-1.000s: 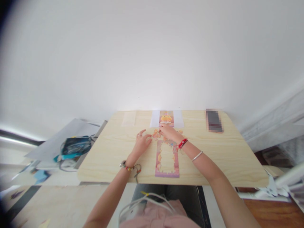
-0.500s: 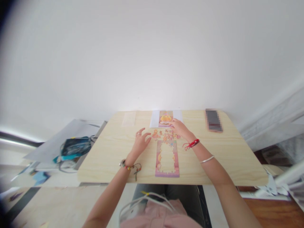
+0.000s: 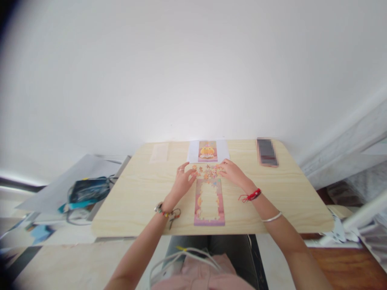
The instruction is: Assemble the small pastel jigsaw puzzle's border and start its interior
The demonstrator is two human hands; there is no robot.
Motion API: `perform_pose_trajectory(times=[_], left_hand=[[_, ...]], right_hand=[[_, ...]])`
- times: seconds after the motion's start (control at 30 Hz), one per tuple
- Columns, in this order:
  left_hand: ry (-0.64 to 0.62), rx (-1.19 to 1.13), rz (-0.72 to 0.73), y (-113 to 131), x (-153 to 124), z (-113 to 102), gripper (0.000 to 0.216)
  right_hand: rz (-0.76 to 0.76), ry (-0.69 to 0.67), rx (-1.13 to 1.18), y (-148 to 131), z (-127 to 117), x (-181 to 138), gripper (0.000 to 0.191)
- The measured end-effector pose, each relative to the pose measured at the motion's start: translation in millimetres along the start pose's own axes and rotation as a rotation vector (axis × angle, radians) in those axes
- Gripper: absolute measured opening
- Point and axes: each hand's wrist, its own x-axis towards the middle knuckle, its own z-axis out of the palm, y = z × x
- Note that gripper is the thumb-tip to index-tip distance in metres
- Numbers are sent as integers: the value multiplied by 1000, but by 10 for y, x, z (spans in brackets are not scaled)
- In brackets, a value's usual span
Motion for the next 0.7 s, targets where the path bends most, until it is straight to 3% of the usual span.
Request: perform_pose_trajectory(times=[0.17, 0.33, 0.47, 0.7], left_hand=[[-39, -47, 49, 97, 79, -2, 20], [-174, -55, 179, 163, 115, -9, 24], [-243, -9, 145, 161, 75, -25, 29], [-210, 63, 96, 135, 15, -35, 34]], right_hand=[[-112, 1, -33, -165, 105, 10, 21], [-146, 28, -151, -158, 182, 14, 19], [-125, 40, -196, -93, 161, -36, 19], [-70, 72, -174, -42, 110, -103, 16]])
